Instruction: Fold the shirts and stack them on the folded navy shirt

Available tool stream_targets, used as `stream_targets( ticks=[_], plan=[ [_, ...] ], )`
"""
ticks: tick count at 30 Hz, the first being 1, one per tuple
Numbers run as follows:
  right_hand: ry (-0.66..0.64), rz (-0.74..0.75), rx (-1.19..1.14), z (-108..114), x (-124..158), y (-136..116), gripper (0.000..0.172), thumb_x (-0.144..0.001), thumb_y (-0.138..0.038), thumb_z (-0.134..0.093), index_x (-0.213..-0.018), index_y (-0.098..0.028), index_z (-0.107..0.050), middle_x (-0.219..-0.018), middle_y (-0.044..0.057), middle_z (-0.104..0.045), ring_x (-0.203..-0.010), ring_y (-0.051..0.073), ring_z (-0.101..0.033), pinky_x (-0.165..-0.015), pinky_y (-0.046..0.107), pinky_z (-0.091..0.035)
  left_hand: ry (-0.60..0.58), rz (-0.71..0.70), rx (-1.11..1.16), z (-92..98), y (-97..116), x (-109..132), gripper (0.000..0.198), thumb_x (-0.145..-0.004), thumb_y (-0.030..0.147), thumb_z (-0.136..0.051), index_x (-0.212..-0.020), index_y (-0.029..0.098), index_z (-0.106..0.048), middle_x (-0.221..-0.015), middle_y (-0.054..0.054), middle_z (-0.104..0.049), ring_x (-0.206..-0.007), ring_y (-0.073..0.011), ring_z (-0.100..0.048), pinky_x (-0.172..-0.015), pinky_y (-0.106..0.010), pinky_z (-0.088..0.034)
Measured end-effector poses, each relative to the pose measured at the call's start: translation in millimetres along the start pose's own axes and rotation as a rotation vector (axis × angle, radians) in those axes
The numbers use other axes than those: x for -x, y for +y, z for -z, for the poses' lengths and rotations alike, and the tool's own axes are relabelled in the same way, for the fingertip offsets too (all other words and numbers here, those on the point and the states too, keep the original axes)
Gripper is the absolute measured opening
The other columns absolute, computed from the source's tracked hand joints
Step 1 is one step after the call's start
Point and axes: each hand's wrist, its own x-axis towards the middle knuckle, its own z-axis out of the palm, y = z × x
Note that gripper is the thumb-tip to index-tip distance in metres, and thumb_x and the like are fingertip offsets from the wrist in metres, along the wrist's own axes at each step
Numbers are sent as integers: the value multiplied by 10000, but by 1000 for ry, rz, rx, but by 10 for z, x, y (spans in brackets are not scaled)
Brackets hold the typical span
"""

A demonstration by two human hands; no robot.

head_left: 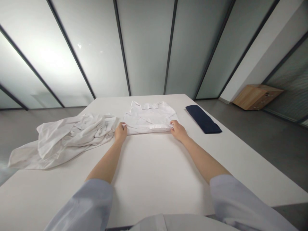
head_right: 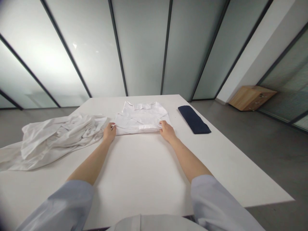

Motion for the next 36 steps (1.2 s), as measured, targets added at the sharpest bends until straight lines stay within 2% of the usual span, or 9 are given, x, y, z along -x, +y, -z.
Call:
stream_targets(
  ticks=[4, 7, 10, 15, 21, 25, 30, 32, 36],
  plan=[
    [11, 106, -87, -4, -1, 0, 355, -770, -56, -408, -1040, -191, -594, -1158, 78, -571, -1062, 194, -540, -888, 285, -423, -5, 22, 27, 1, 6, 5, 302, -863, 251, -428, -1100, 176, -599, -868, -60, -673, -817, -203, -618, -720, -283, -426],
    [-21, 132, -72, 2, 2, 3, 325, -809, -74, -407, -1006, -186, -641, -1115, 76, -608, -1061, 193, -537, -933, 290, -400, -15, 31, 17, 3, 10, 4, 269, -864, 262, -432, -1038, 186, -623, -899, -63, -679, -856, -207, -618, -732, -283, -429],
    [-61, 111, -21, -8, 8, -5, 290, -838, -169, -480, -1071, -165, -652, -1135, 91, -625, -1071, 212, -530, -954, 302, -385, -21, 36, 8, 3, 11, 1, 258, -868, 262, -442, -1026, 183, -630, -919, -66, -684, -879, -208, -618, -730, -274, -427],
    [-132, 65, 49, -62, 8, -20, 428, -790, -235, -586, -1209, -145, -596, -1230, 115, -597, -1110, 236, -525, -954, 320, -388, -23, 30, 6, -13, -3, -8, 257, -865, 248, -458, -1031, 170, -637, -948, -73, -688, -889, -210, -621, -730, -270, -425],
    [-64, 36, 69, -33, -3, -16, 380, -837, -161, -501, -1201, -168, -606, -1190, 99, -647, -1074, 225, -575, -928, 306, -400, -1, 27, 27, -15, -13, -16, 258, -850, 251, -471, -1011, 163, -652, -931, -81, -690, -866, -216, -626, -729, -281, -433],
    [-32, -58, 113, 40, -16, -33, 422, -852, -157, -455, -1253, -195, -583, -1121, 81, -688, -1010, 233, -619, -891, 313, -415, 19, 4, 81, -15, -22, -23, 283, -856, 263, -437, -1008, 164, -655, -909, -83, -694, -848, -220, -627, -740, -295, -440],
    [-52, -133, 199, 104, -19, -53, 355, -839, -143, -437, -1098, -213, -670, -1095, 85, -690, -1007, 235, -617, -835, 314, -420, 48, -90, 121, -6, -8, 10, 308, -839, 200, -379, -1013, 168, -631, -808, -59, -678, -827, -219, -624, -742, -301, -445],
    [-18, -165, 193, 133, -12, -57, 321, -844, -144, -419, -1015, -207, -683, -1042, 85, -695, -961, 233, -620, -794, 305, -418, 87, -125, 121, 18, 22, 26, 297, -822, 175, -374, -989, 168, -619, -802, -53, -668, -826, -216, -623, -740, -299, -447],
    [203, -204, 131, 191, -82, -63, 346, -857, -122, -345, -1006, -171, -653, -1000, 106, -674, -936, 233, -595, -799, 302, -402, 228, -118, 110, 76, 141, -28, 285, -825, 148, -357, -978, 180, -594, -835, -49, -663, -859, -211, -627, -765, -300, -456]
  ],
)
